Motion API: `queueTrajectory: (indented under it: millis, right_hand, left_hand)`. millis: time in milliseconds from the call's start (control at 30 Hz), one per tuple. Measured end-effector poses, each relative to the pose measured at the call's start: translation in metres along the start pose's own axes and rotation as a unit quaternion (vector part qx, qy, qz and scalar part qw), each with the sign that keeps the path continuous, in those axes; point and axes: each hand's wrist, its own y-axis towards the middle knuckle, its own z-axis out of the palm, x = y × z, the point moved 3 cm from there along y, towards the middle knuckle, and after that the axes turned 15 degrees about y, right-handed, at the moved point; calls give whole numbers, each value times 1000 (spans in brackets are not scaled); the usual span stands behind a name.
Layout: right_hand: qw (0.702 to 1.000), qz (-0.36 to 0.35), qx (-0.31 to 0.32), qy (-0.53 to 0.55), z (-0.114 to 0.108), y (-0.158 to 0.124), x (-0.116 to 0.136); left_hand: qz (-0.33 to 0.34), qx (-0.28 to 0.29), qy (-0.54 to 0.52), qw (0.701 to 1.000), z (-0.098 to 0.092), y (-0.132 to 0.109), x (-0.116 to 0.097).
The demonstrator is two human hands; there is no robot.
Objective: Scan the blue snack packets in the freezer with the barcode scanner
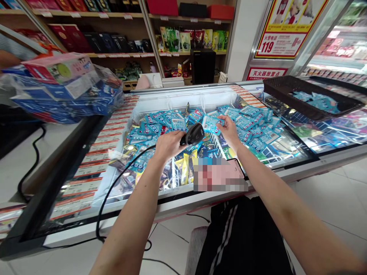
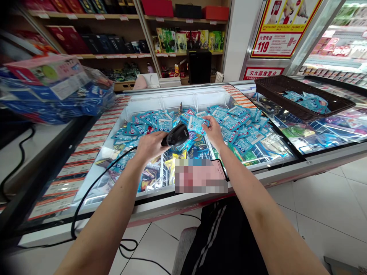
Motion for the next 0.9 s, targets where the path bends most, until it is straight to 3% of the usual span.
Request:
queueTrajectory:
  millis: [100,400,533,733,900]
  right_hand:
    - [999,-11,-27,17,-1,0,-3]
    - [1000,-26,-17,5,0,-3,5]
    - [995,-59,-16,-85,-1,-7,14]
    - [958,-50,-66,-274,1,-11,22]
    - [955,-50,11,-293,8,-11,21]
  left_hand:
    - [-1,0,-2,1000,0,0,0]
    - [-10,2,6,1000,2,-1,4]
    - [-28,11,8,1000,1,-3,11]
    - [-73,19,17,997,-4,-8,26]
    - [-115,19,13,993,-4,-15,41]
